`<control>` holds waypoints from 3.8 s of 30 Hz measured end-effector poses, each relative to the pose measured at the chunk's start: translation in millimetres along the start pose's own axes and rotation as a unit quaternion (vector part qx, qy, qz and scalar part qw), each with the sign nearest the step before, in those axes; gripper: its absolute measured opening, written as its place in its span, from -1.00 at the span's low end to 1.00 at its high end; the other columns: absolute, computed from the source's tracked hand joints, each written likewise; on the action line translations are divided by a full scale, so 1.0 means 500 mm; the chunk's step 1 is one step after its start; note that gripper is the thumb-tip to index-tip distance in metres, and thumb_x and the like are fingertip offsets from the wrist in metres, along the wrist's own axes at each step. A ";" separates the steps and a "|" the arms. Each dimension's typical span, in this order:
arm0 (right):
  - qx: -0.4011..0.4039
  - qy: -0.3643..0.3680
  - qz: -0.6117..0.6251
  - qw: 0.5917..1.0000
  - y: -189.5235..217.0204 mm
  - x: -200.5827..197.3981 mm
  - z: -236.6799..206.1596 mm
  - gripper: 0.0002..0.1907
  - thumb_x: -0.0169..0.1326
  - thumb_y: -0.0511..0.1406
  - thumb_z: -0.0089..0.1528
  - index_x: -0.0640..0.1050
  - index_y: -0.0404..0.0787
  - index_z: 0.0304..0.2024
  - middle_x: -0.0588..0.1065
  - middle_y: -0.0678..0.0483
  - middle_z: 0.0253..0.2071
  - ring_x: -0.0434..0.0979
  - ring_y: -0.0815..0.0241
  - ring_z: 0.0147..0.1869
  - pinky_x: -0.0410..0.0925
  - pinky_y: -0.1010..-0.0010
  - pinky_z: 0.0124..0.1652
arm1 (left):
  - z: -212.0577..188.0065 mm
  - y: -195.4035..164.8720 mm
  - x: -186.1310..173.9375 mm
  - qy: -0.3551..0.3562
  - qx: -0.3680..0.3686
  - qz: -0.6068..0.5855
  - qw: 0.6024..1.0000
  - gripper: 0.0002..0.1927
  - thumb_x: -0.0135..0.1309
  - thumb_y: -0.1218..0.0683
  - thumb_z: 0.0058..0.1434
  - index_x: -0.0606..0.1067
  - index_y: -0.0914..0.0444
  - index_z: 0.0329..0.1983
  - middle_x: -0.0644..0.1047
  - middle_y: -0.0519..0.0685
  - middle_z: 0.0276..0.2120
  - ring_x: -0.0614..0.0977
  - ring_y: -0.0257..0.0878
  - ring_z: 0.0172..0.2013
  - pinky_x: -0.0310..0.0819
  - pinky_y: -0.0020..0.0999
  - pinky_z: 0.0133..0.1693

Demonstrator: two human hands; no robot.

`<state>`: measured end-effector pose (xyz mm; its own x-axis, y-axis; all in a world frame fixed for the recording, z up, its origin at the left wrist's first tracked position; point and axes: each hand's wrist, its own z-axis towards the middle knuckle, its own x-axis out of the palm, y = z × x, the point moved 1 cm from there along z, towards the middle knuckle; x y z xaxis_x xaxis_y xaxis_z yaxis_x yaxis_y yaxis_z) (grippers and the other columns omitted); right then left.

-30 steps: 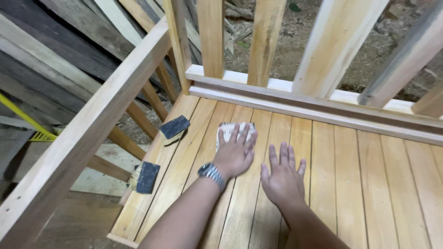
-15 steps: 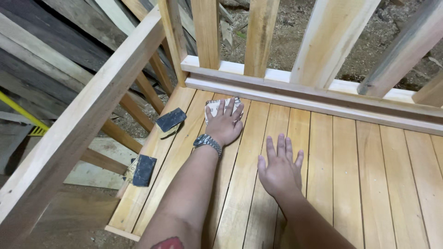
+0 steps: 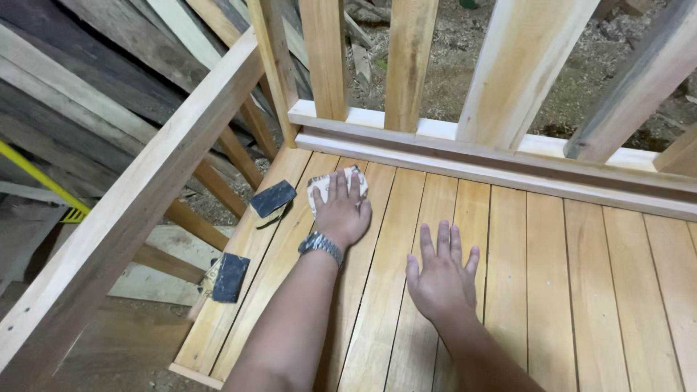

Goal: The person sands a wooden bench or crib frame, first rubbing sandpaper along the horizontal rail between the slats and then wiping the sandpaper across the slatted seat boards, working section by section. At the end they use a sanding block on the outer edge of the frame.

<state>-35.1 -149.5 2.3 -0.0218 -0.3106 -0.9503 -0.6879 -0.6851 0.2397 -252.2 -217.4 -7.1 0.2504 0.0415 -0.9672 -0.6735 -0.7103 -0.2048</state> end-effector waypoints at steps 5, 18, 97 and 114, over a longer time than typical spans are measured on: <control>-0.005 -0.008 0.014 1.000 0.003 -0.005 -0.005 -0.27 -0.21 0.02 0.30 0.08 -0.02 0.48 -0.10 -0.09 0.56 -0.26 -0.04 0.63 -0.29 -0.22 0.40 | 0.010 0.008 0.017 -0.016 0.023 0.005 1.000 -0.23 -0.31 -0.15 0.31 0.00 0.27 0.54 -0.07 0.11 0.55 -0.09 -0.09 0.53 -0.33 0.12 0.42; 0.016 0.023 0.008 1.000 0.005 -0.017 -0.002 -0.22 -0.23 0.03 0.29 0.02 0.04 0.54 -0.18 -0.05 0.61 -0.32 0.00 0.62 -0.36 -0.17 0.39 | 0.039 0.022 -0.018 0.022 0.011 0.011 1.000 -0.23 -0.26 -0.15 0.26 0.00 0.08 0.56 -0.11 0.05 0.54 -0.09 -0.01 0.52 -0.37 0.39 0.36; -0.004 -0.016 0.023 1.000 -0.004 -0.001 -0.009 -0.27 -0.18 0.02 0.29 0.10 -0.01 0.48 -0.08 -0.10 0.55 -0.22 -0.05 0.62 -0.29 -0.19 0.40 | -0.177 -0.018 0.017 -0.013 0.226 -0.033 0.973 -0.27 -0.27 -0.19 0.39 0.05 0.17 0.56 0.01 0.04 0.55 0.02 0.01 0.51 -0.29 0.26 0.40; 0.006 -0.001 0.011 1.000 -0.002 -0.004 0.001 -0.27 -0.24 0.04 0.31 0.05 0.03 0.50 -0.13 -0.04 0.58 -0.27 0.01 0.64 -0.33 -0.15 0.42 | -0.178 -0.023 0.030 0.014 0.105 -0.006 0.994 -0.27 -0.25 -0.15 0.30 0.05 0.06 0.54 -0.07 0.01 0.55 -0.09 0.06 0.51 -0.46 0.50 0.30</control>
<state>-34.6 -147.9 3.8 -0.0382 -0.3244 -0.9452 -0.6960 -0.6700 0.2581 -178.8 -271.4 -6.0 0.2768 0.0273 -0.9605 -0.7996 -0.5479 -0.2460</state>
